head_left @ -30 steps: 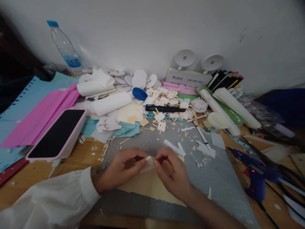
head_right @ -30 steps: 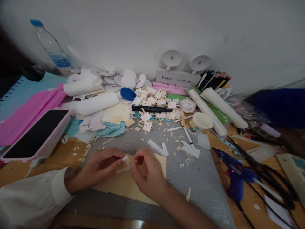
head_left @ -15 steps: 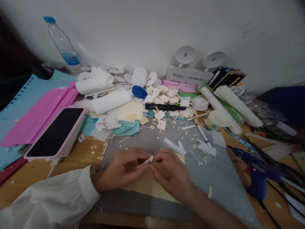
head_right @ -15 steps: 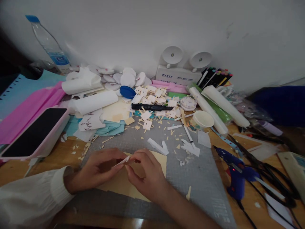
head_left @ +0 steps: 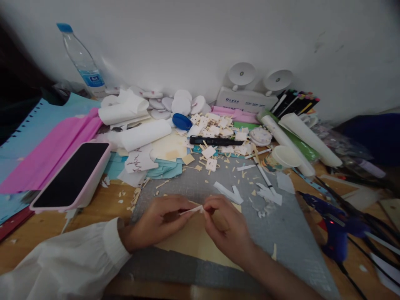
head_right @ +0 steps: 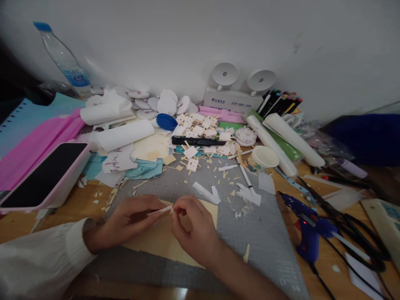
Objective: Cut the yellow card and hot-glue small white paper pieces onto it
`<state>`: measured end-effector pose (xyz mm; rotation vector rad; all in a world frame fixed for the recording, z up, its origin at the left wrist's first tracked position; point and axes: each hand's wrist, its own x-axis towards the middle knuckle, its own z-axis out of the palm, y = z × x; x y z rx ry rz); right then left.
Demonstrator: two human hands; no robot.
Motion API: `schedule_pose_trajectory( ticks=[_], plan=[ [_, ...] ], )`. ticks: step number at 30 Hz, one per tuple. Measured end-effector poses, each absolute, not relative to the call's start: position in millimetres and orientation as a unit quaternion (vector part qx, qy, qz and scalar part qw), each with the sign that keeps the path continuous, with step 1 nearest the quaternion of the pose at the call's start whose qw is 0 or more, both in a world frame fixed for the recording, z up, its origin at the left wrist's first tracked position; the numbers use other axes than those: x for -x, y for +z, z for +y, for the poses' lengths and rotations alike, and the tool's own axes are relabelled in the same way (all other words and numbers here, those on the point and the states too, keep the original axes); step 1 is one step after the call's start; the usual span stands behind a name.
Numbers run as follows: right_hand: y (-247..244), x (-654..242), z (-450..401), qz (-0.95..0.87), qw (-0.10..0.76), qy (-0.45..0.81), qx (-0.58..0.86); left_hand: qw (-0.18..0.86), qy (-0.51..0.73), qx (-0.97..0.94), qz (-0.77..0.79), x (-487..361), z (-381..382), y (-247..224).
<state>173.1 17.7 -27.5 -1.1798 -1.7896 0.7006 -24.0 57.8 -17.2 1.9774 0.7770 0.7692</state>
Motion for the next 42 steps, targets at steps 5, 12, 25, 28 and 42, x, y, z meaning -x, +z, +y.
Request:
schedule_pose_trajectory(
  ticks=[5,12,25,28,42],
  plan=[
    [-29.4,-172.4,18.1,-0.64,0.439,0.411,0.478,0.487,0.316,-0.725,0.372,25.2,63.2,-12.2],
    [-24.8,-170.8,19.7,-0.539,0.432,0.537,0.485,0.526,0.311,-0.698,0.373,26.5,65.6,-11.6],
    [-29.2,-171.6,16.9,-0.604,0.448,0.49,0.44,0.46,0.316,-0.743,0.369,27.6,64.3,-18.1],
    [-30.0,-169.5,18.3,-0.546,0.463,0.535,0.449,0.477,0.314,-0.741,0.353,27.5,64.3,-15.2],
    [-34.2,-170.0,17.2,-0.541,0.42,0.56,0.466,0.499,0.316,-0.757,0.281,28.3,63.5,-17.9]
  ],
)
